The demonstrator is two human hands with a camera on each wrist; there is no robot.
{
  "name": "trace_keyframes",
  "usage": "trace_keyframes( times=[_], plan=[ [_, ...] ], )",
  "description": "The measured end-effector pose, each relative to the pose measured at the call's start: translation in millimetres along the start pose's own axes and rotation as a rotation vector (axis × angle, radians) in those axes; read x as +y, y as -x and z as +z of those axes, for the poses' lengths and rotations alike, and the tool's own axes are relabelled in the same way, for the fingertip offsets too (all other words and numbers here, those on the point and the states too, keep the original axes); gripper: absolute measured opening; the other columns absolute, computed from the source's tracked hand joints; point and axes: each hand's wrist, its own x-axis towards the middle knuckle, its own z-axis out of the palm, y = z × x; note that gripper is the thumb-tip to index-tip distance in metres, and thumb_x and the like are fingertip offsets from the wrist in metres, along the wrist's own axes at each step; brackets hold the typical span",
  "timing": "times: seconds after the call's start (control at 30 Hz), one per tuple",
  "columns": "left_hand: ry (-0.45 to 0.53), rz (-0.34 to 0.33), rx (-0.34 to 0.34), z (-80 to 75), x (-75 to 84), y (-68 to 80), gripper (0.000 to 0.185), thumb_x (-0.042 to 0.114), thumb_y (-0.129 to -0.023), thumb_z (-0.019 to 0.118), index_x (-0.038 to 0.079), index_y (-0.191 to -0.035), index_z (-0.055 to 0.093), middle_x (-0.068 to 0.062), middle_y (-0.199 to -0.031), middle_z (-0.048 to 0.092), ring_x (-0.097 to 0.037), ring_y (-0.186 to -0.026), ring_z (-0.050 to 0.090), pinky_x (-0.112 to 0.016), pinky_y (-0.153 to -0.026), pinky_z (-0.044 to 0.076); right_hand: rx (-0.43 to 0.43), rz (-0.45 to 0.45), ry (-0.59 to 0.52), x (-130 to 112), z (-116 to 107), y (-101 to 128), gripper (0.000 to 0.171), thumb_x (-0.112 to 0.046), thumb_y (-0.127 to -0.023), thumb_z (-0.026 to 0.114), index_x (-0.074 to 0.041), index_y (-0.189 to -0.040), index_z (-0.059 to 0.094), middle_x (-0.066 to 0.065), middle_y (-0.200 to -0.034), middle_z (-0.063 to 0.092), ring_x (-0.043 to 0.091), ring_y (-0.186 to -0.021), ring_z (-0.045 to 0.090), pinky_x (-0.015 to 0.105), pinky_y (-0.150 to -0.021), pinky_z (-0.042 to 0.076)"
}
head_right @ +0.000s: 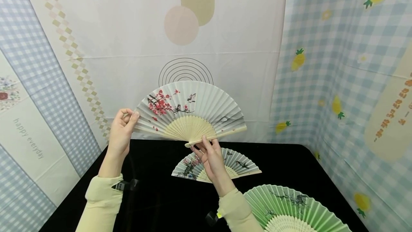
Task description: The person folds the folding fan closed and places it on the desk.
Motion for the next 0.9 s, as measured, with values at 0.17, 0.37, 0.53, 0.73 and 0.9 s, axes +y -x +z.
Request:
trace_keyframes(
  times=[0.17,0.37,0.53,0.73,0.9],
  plan=[
    [0.009,-0.042,0.033,-2.6,-4.4,0.2,0.014,0.016,-0.102,0.063,0.007,-0.105,0.052,0.003,-0.093,0.063,-0.015,-0.094,0.054,-0.029,-0.087,0.042,0.014,-0.017,0.019,1.0,1.9,2.0,0.039,-0.017,-0.110,0.045,-0.007,-0.146,0.034,0.006,-0.118,0.068,0.017,-0.111,0.067,0.038,-0.096,0.054],
    [0.104,-0.105,0.067,-7.0,-6.7,4.4,0.020,0.019,-0.102,0.063,0.006,-0.115,0.056,-0.001,-0.106,0.065,-0.017,-0.099,0.059,-0.024,-0.077,0.052,0.011,-0.034,0.036,2.8,2.5,3.1,0.040,-0.018,-0.110,0.046,-0.007,-0.145,0.034,0.006,-0.118,0.068,0.017,-0.110,0.067,0.038,-0.096,0.054],
    [0.279,-0.098,0.109,-6.3,-11.1,9.6,0.026,0.016,-0.102,0.062,0.001,-0.123,0.058,-0.006,-0.106,0.066,-0.018,-0.093,0.066,-0.026,-0.075,0.058,0.009,-0.045,0.019,3.5,2.4,3.0,0.044,-0.019,-0.109,0.047,-0.006,-0.149,0.032,0.007,-0.121,0.067,0.018,-0.112,0.067,0.038,-0.096,0.054],
    [0.464,-0.138,0.149,-1.4,-17.0,13.6,0.040,0.016,-0.103,0.061,-0.004,-0.136,0.052,-0.009,-0.114,0.068,-0.019,-0.100,0.070,-0.029,-0.082,0.059,0.007,-0.048,-0.005,3.8,2.2,2.9,0.048,-0.020,-0.109,0.047,-0.008,-0.153,0.030,0.009,-0.126,0.064,0.019,-0.114,0.066,0.038,-0.097,0.053],
    [0.478,-0.180,0.142,3.0,-18.5,16.9,0.049,0.022,-0.107,0.051,-0.004,-0.148,0.043,-0.010,-0.126,0.068,-0.020,-0.113,0.068,-0.031,-0.090,0.056,0.009,-0.050,0.014,4.8,1.4,2.5,0.048,-0.020,-0.109,0.047,-0.009,-0.153,0.030,0.008,-0.126,0.065,0.018,-0.113,0.066,0.038,-0.098,0.053]
  ],
)
